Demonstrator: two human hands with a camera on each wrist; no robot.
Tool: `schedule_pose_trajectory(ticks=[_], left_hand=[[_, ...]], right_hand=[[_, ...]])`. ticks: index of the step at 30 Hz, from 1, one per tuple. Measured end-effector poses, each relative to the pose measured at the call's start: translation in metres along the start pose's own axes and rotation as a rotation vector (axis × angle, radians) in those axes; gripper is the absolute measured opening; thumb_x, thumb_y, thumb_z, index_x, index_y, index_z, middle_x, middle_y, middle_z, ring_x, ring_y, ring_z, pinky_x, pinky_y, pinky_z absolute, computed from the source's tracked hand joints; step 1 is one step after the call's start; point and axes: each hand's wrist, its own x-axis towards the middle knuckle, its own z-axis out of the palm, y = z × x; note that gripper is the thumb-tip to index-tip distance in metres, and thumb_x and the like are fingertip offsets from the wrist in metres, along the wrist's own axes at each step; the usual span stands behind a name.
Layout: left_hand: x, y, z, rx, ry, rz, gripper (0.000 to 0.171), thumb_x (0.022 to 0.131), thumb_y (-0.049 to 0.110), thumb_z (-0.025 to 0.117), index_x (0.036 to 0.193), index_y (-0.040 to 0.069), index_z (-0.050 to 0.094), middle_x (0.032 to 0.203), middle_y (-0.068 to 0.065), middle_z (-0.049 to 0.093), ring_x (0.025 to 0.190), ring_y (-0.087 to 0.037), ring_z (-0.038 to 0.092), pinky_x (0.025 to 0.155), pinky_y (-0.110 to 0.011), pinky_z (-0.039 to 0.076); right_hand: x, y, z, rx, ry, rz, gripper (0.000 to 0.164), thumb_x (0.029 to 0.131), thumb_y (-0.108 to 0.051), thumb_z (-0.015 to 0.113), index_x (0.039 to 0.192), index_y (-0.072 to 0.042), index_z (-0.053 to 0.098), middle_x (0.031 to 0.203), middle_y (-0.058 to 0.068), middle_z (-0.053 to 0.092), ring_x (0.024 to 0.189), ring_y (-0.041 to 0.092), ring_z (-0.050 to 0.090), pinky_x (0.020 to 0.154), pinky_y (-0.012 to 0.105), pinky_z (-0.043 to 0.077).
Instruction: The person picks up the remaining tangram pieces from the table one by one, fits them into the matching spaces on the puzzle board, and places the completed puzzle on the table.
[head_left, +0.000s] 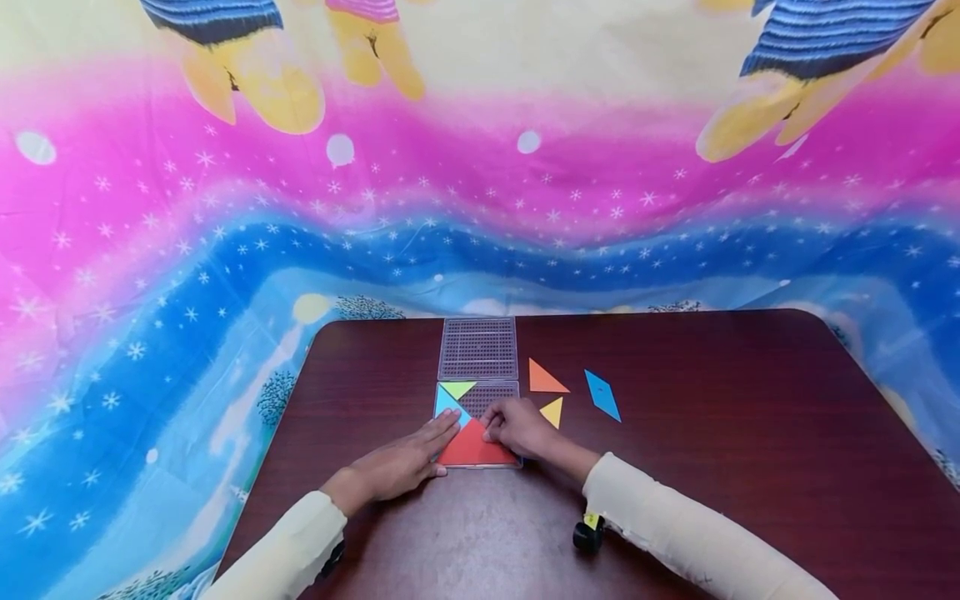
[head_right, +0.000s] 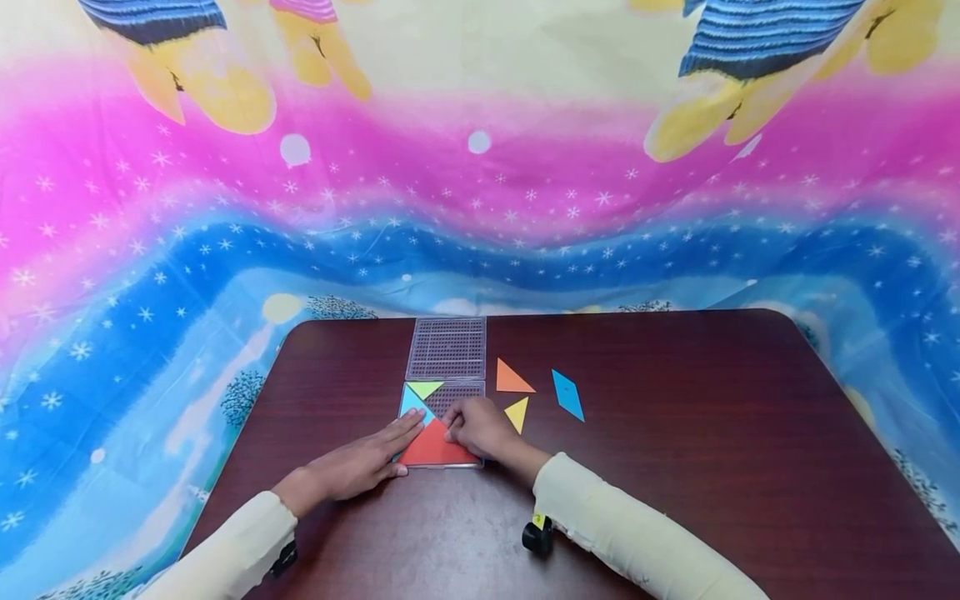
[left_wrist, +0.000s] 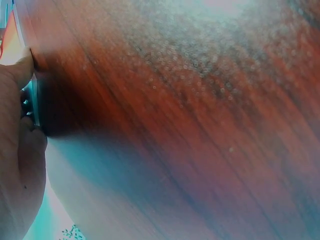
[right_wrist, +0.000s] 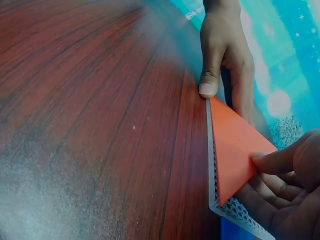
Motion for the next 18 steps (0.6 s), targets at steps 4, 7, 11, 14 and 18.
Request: schedule_pose_trajectory(ticks=[4, 7, 11, 14, 18], left_hand=[[-0.0006, -0.0004, -0.0002, 0.01, 0.005, 0.006, 0.07, 0.109, 0.04, 0.049, 0.166, 0.024, 0.012, 0.175, 0.008, -0.001, 0.162, -0.017, 0.003, 0.127, -0.047, 0.028], [-0.0004, -0.0007, -0.0004, 0.022, 0.006, 0.008, 0.07, 0.109, 0.039, 0.049, 0.166, 0.022, 0.013, 0.175, 0.007, 0.0, 0.162, -0.017, 0.003, 0.127, -0.047, 0.027], [-0.0001, -0.0009, -0.0002, 0.032, 0.005, 0.012, 0.069, 0.109, 0.039, 0.048, 0.166, 0.021, 0.013, 0.175, 0.006, 0.0, 0.162, -0.016, 0.003, 0.127, -0.046, 0.027], [-0.0001, -0.001, 0.0002, 0.041, 0.006, 0.016, 0.068, 0.109, 0.039, 0.048, 0.166, 0.021, 0.014, 0.175, 0.006, 0.0, 0.162, -0.016, 0.003, 0.127, -0.046, 0.027], [-0.0002, -0.0006, 0.0004, 0.045, 0.007, 0.016, 0.068, 0.109, 0.039, 0.047, 0.166, 0.021, 0.014, 0.175, 0.006, 0.0, 0.162, -0.017, 0.003, 0.127, -0.046, 0.027]], right_hand=[[-0.0019, -0.0011, -0.0005, -0.012, 0.007, -0.01, 0.004, 0.088, -0.004, 0.077, 0.089, -0.006, 0.074, 0.076, 0.0, 0.069, 0.067, 0.008, 0.061, 0.058, 0.021, 0.051], [-0.0029, -0.0016, -0.0007, -0.02, 0.006, -0.015, 0.004, 0.087, -0.005, 0.077, 0.088, -0.007, 0.074, 0.076, 0.0, 0.069, 0.067, 0.008, 0.061, 0.057, 0.021, 0.051], [-0.0038, -0.0013, -0.0009, -0.027, 0.001, -0.01, 0.005, 0.087, -0.005, 0.077, 0.087, -0.009, 0.074, 0.076, -0.001, 0.068, 0.067, 0.008, 0.06, 0.058, 0.021, 0.051], [-0.0042, -0.0016, -0.0012, -0.039, 0.004, -0.02, 0.005, 0.086, -0.005, 0.077, 0.087, -0.008, 0.073, 0.076, -0.002, 0.068, 0.067, 0.007, 0.06, 0.059, 0.021, 0.05], [-0.0048, -0.0027, -0.0013, -0.059, 0.021, -0.036, 0.005, 0.085, -0.004, 0.077, 0.085, -0.008, 0.074, 0.074, -0.003, 0.068, 0.065, 0.007, 0.06, 0.058, 0.022, 0.05]])
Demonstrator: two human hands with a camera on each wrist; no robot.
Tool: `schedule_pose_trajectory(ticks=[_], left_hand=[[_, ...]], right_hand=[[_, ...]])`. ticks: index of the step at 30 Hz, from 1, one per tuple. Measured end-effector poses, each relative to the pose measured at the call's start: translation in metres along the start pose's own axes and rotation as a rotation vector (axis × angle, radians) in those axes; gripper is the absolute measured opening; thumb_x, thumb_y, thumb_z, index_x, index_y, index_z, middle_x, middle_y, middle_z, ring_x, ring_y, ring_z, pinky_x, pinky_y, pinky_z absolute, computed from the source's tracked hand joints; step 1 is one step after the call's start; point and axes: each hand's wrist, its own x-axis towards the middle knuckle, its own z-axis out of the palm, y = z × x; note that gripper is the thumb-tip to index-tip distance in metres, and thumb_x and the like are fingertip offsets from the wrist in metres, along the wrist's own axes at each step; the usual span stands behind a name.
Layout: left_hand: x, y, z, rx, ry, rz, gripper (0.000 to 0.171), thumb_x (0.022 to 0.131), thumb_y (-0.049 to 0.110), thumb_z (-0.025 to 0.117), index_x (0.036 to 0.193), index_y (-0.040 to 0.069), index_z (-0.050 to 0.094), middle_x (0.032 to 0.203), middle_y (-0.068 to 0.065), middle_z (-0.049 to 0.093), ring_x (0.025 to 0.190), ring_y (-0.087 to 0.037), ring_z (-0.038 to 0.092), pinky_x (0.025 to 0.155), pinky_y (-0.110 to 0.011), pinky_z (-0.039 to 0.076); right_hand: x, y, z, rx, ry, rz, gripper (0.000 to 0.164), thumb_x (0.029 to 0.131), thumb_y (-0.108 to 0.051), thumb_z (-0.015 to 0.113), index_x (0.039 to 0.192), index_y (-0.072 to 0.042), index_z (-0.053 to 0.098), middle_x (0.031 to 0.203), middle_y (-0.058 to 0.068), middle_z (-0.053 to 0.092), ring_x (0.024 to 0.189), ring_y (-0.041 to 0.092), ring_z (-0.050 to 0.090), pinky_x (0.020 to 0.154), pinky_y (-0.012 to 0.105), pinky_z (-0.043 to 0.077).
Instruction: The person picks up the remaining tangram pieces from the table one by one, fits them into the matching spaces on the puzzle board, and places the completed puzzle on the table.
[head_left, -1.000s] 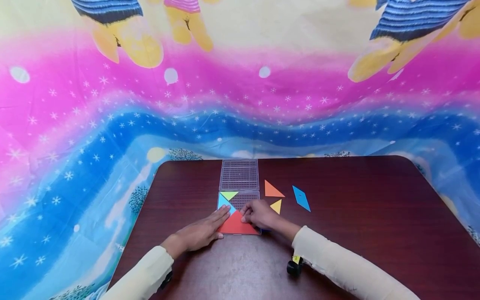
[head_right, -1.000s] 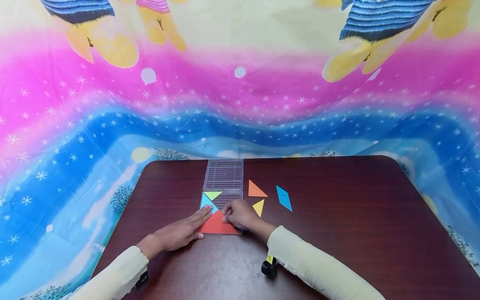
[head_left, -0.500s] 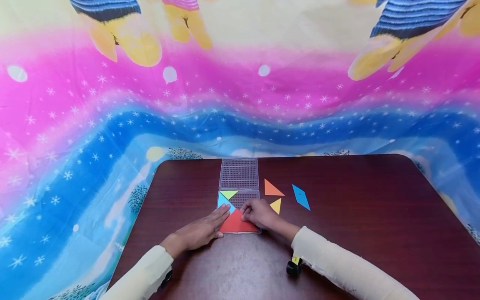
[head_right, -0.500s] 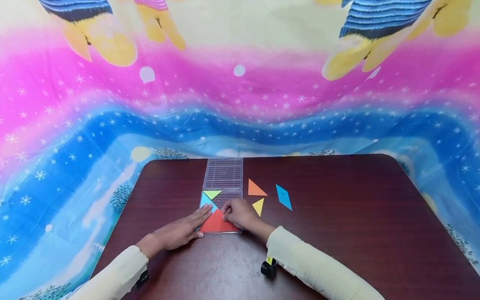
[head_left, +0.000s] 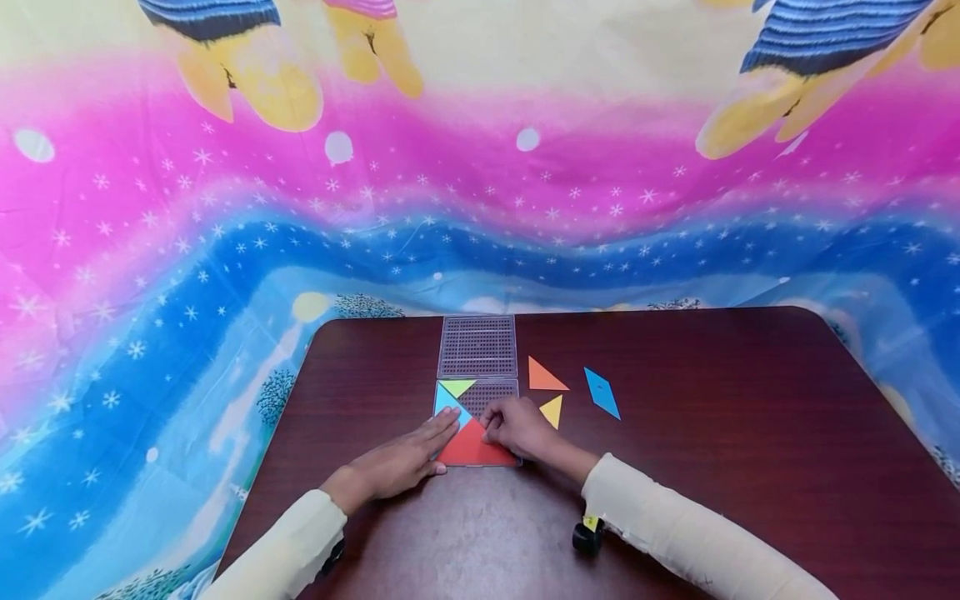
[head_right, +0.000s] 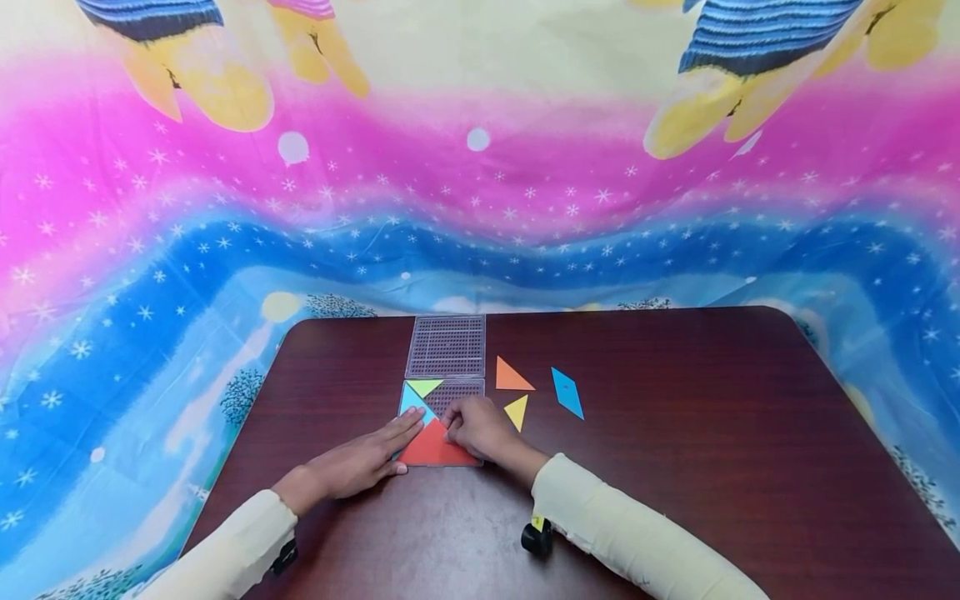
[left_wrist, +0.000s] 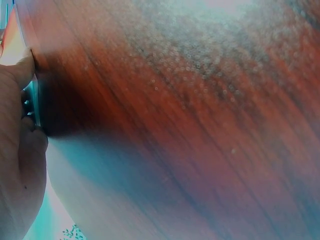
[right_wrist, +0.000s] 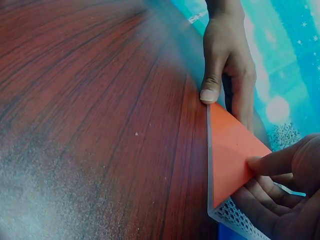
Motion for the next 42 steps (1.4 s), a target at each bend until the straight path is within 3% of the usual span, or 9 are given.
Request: schedule_pose_trajectory(ticks=[12, 22, 31, 36, 42], left_hand=[[-0.001, -0.001, 0.0, 0.001, 0.002, 0.007, 0.067, 0.11, 0.039, 0.047, 0.166, 0.022, 0.014, 0.175, 0.007, 0.0, 0.162, -0.016, 0.002, 0.127, -0.046, 0.027], [0.0, -0.002, 0.0, 0.032, 0.006, 0.021, 0.067, 0.11, 0.039, 0.046, 0.166, 0.021, 0.015, 0.175, 0.005, 0.001, 0.162, -0.017, 0.003, 0.128, -0.046, 0.026], [0.0, -0.002, 0.0, 0.056, 0.011, 0.031, 0.067, 0.11, 0.039, 0.046, 0.166, 0.018, 0.016, 0.175, 0.004, 0.001, 0.162, -0.017, 0.003, 0.128, -0.044, 0.026], [0.0, -0.002, 0.0, 0.049, 0.01, 0.026, 0.067, 0.109, 0.039, 0.047, 0.165, 0.018, 0.017, 0.175, 0.004, 0.002, 0.162, -0.018, 0.003, 0.128, -0.045, 0.026], [0.0, -0.002, -0.001, 0.037, 0.01, 0.029, 0.067, 0.109, 0.039, 0.047, 0.165, 0.018, 0.016, 0.175, 0.003, 0.003, 0.162, -0.018, 0.003, 0.128, -0.046, 0.026]], right_hand=[[-0.002, -0.001, 0.007, -0.049, 0.105, -0.006, 0.003, 0.084, -0.005, 0.081, 0.086, -0.006, 0.079, 0.069, -0.001, 0.071, 0.053, 0.005, 0.057, 0.049, 0.021, 0.049], [-0.005, -0.007, 0.014, -0.163, 0.207, -0.029, 0.004, 0.079, -0.009, 0.085, 0.082, -0.011, 0.083, 0.079, -0.001, 0.078, 0.072, 0.01, 0.067, 0.062, 0.026, 0.055], [-0.006, -0.008, 0.016, -0.29, 0.203, -0.089, 0.006, 0.08, -0.012, 0.085, 0.082, -0.017, 0.084, 0.073, -0.005, 0.076, 0.072, 0.012, 0.07, 0.063, 0.03, 0.056], [-0.005, -0.008, 0.017, -0.319, 0.2, -0.104, 0.006, 0.08, -0.012, 0.085, 0.077, -0.018, 0.083, 0.069, -0.005, 0.072, 0.066, 0.011, 0.065, 0.059, 0.028, 0.051], [-0.004, -0.009, 0.017, -0.314, 0.198, -0.087, 0.004, 0.079, -0.012, 0.086, 0.081, -0.015, 0.084, 0.075, -0.002, 0.076, 0.068, 0.012, 0.067, 0.06, 0.027, 0.054]])
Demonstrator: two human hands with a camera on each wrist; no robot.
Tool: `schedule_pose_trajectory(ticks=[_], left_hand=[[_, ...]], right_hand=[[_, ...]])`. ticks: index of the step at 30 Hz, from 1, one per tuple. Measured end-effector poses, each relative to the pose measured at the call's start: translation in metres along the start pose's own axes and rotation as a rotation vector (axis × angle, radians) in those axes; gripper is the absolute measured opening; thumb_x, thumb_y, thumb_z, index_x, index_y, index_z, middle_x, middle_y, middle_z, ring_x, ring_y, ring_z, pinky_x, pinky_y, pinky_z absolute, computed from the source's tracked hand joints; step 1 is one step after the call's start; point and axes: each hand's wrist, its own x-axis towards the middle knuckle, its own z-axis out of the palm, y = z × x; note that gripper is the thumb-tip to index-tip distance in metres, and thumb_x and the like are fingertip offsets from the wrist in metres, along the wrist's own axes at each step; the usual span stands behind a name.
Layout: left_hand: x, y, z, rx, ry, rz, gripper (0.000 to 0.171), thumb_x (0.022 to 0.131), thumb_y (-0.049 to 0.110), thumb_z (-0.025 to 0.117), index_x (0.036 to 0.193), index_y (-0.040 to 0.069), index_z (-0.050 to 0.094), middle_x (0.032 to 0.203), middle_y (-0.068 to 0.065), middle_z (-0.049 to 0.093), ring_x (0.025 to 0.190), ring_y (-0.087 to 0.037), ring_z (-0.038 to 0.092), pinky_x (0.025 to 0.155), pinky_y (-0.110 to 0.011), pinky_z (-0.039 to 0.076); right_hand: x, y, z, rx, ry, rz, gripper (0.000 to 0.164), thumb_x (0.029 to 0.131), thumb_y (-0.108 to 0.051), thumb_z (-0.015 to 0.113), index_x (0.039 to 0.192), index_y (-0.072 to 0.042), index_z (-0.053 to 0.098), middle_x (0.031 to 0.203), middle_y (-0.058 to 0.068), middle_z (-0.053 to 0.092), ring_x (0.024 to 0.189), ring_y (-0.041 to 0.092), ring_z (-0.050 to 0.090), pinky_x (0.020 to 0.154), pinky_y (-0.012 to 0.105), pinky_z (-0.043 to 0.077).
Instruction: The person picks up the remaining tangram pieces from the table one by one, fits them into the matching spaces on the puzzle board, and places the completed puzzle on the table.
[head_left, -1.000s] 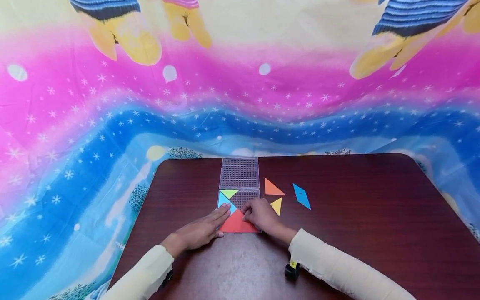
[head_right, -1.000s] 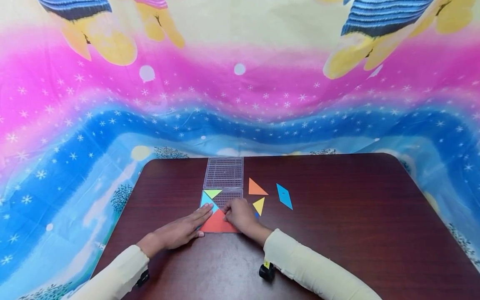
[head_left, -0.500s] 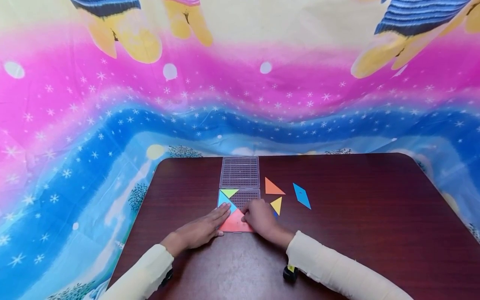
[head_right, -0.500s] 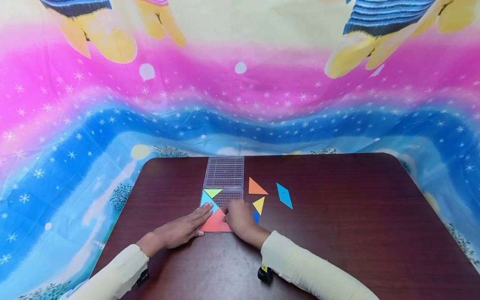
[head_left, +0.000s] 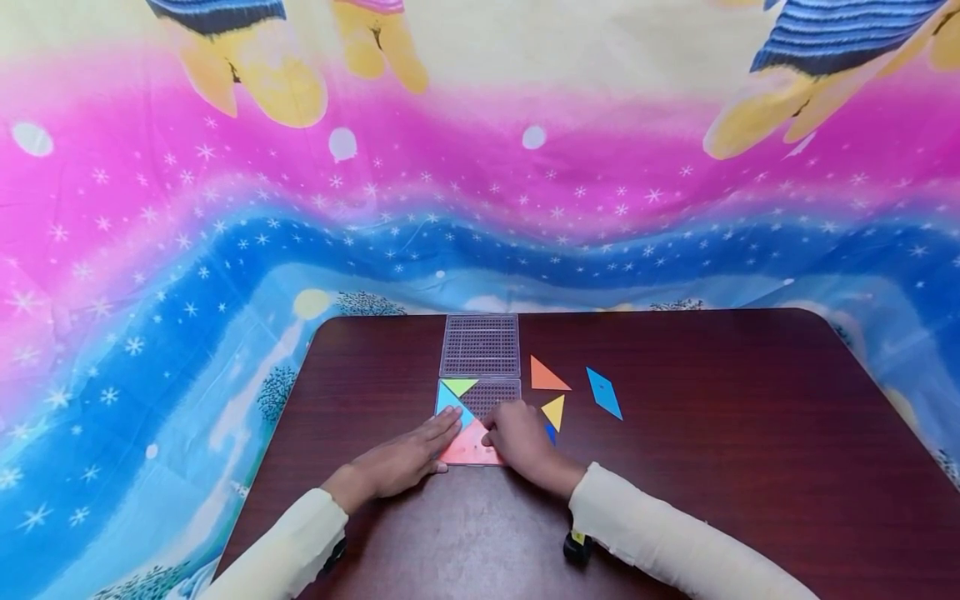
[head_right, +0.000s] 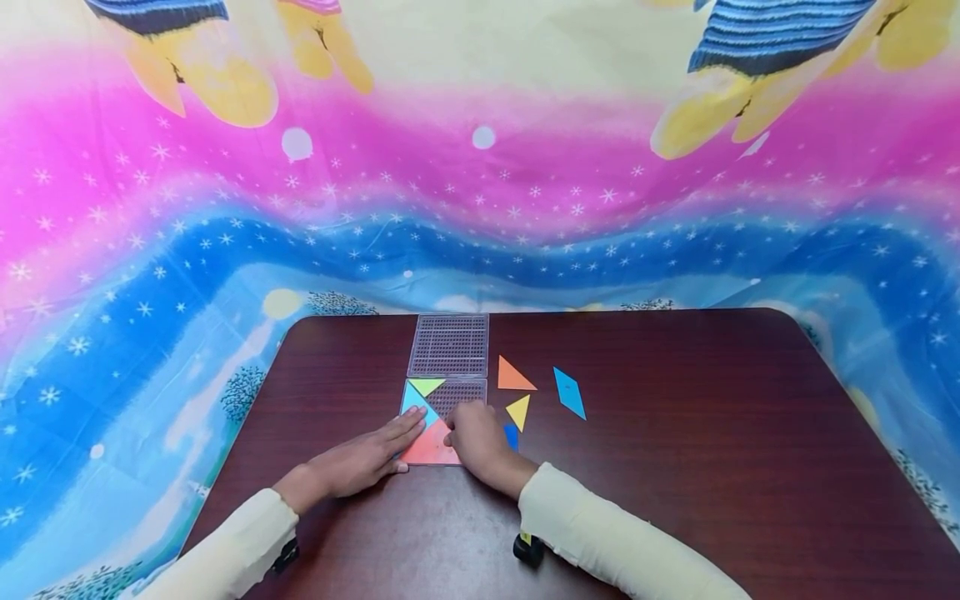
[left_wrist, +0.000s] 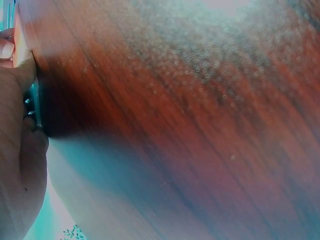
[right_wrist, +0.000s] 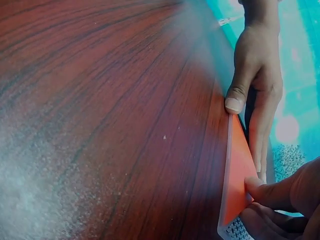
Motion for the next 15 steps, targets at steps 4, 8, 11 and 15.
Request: schedule_pose_trajectory(ticks=[4, 8, 11, 15], left_hand=[[0.0003, -0.0002, -0.0002, 0.0, 0.001, 0.008, 0.067, 0.11, 0.038, 0.047, 0.166, 0.018, 0.016, 0.175, 0.003, 0.003, 0.162, -0.018, 0.003, 0.128, -0.046, 0.026], [0.0003, 0.0003, -0.0002, -0.004, 0.0, 0.008, 0.067, 0.11, 0.037, 0.047, 0.166, 0.019, 0.016, 0.175, 0.004, 0.003, 0.162, -0.017, 0.004, 0.128, -0.046, 0.026], [0.0001, 0.0009, -0.0005, -0.01, -0.002, 0.004, 0.067, 0.11, 0.037, 0.047, 0.166, 0.019, 0.016, 0.175, 0.004, 0.003, 0.162, -0.017, 0.004, 0.128, -0.046, 0.026], [0.0, 0.0009, -0.0008, -0.008, -0.003, 0.002, 0.067, 0.109, 0.038, 0.047, 0.166, 0.019, 0.016, 0.175, 0.004, 0.002, 0.162, -0.017, 0.004, 0.128, -0.046, 0.026]], right_hand=[[0.0013, -0.0002, 0.0009, 0.007, -0.002, 0.025, 0.007, 0.082, -0.01, 0.084, 0.077, -0.013, 0.082, 0.07, -0.004, 0.073, 0.063, 0.007, 0.062, 0.056, 0.022, 0.051], [0.0023, -0.0001, 0.0021, 0.005, 0.002, 0.042, 0.008, 0.083, -0.008, 0.083, 0.076, -0.012, 0.081, 0.071, -0.004, 0.073, 0.064, 0.007, 0.063, 0.056, 0.022, 0.053], [0.0028, -0.0002, 0.0028, 0.004, 0.001, 0.048, 0.005, 0.082, -0.009, 0.084, 0.078, -0.011, 0.081, 0.073, -0.002, 0.075, 0.065, 0.009, 0.065, 0.058, 0.024, 0.055], [0.0036, 0.0005, 0.0044, 0.007, 0.001, 0.053, 0.005, 0.083, -0.009, 0.083, 0.078, -0.011, 0.081, 0.072, -0.002, 0.074, 0.065, 0.009, 0.065, 0.057, 0.024, 0.054]])
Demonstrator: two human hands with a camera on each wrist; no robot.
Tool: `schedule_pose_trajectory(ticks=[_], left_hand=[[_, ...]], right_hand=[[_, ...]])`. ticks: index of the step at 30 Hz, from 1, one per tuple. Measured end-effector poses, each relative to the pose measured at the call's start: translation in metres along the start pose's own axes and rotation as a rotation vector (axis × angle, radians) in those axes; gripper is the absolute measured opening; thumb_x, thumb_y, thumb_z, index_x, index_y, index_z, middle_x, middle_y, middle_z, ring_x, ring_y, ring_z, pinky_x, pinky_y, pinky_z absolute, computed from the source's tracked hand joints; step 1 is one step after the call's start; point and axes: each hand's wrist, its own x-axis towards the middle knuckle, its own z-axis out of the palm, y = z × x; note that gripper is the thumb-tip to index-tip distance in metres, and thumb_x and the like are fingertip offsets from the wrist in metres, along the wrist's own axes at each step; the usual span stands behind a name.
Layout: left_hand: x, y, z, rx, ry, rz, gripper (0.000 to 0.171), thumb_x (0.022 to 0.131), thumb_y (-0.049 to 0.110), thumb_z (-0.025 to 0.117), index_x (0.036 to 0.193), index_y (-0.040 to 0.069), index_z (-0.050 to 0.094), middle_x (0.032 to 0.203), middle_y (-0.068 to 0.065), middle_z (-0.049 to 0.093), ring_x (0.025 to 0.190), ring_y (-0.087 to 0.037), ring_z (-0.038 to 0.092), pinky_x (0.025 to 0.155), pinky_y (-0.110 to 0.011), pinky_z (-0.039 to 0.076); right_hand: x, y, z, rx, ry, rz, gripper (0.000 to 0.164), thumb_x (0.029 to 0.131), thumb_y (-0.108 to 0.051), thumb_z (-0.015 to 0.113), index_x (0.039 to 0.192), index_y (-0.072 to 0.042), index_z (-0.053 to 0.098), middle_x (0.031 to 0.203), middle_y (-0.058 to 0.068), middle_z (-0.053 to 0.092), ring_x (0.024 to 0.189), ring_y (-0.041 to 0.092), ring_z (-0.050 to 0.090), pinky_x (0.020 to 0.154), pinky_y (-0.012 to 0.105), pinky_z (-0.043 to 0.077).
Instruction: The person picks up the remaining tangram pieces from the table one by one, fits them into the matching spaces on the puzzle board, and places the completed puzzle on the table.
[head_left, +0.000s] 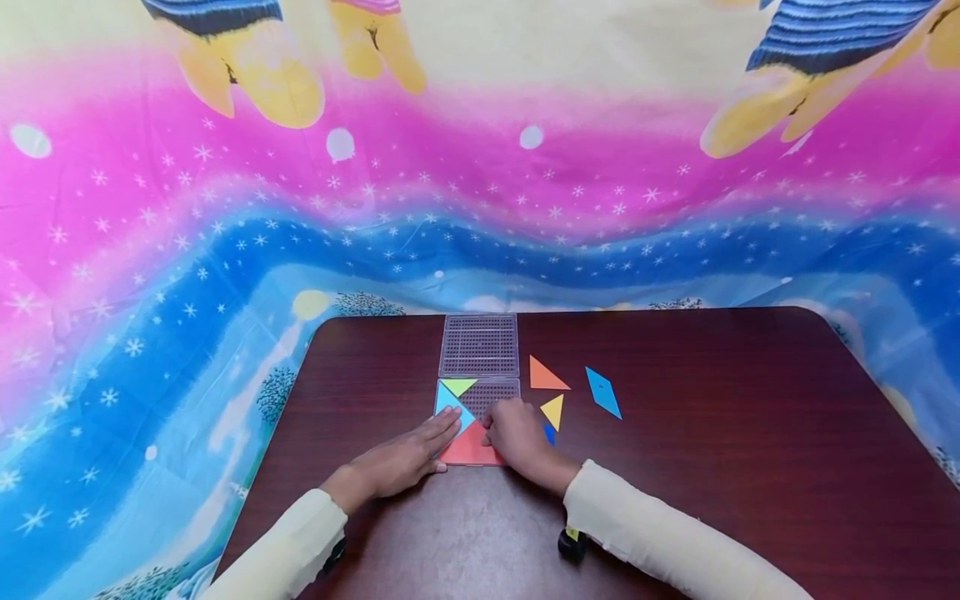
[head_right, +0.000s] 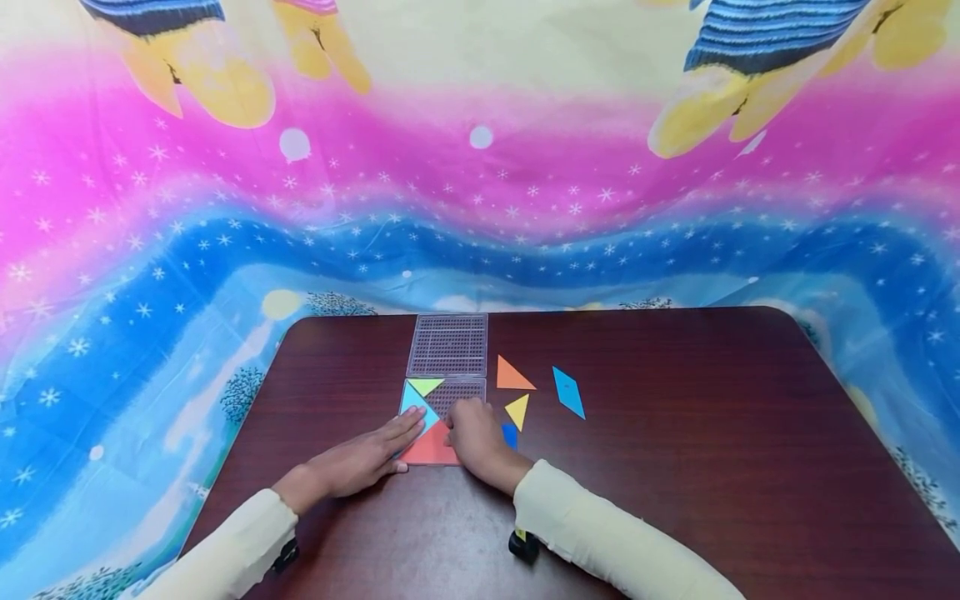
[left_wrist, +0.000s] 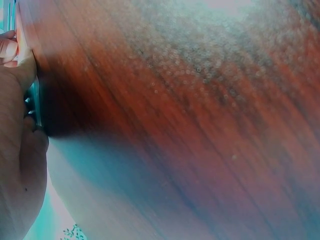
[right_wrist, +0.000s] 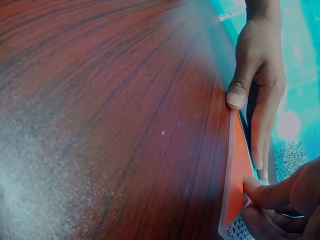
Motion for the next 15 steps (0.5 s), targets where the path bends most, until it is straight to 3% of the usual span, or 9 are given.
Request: schedule_pose_trajectory(ticks=[5, 15], left_hand=[[0.0002, -0.0004, 0.0009, 0.001, -0.006, -0.005, 0.068, 0.11, 0.039, 0.047, 0.166, 0.021, 0.013, 0.175, 0.004, 0.002, 0.162, -0.017, 0.003, 0.128, -0.045, 0.026], [0.0015, -0.0009, 0.0001, 0.017, -0.006, 0.0, 0.064, 0.109, 0.041, 0.045, 0.165, 0.033, 0.015, 0.175, 0.005, 0.001, 0.162, -0.021, 0.005, 0.122, -0.047, 0.036]], right_hand=[[0.0004, 0.0015, 0.002, 0.007, 0.006, 0.002, 0.005, 0.082, -0.009, 0.084, 0.079, -0.011, 0.081, 0.074, -0.002, 0.076, 0.067, 0.009, 0.067, 0.058, 0.023, 0.055], [0.0011, 0.0024, -0.0017, 0.012, 0.001, 0.02, 0.006, 0.081, -0.015, 0.087, 0.079, -0.014, 0.081, 0.077, -0.001, 0.077, 0.071, 0.012, 0.069, 0.061, 0.026, 0.057]])
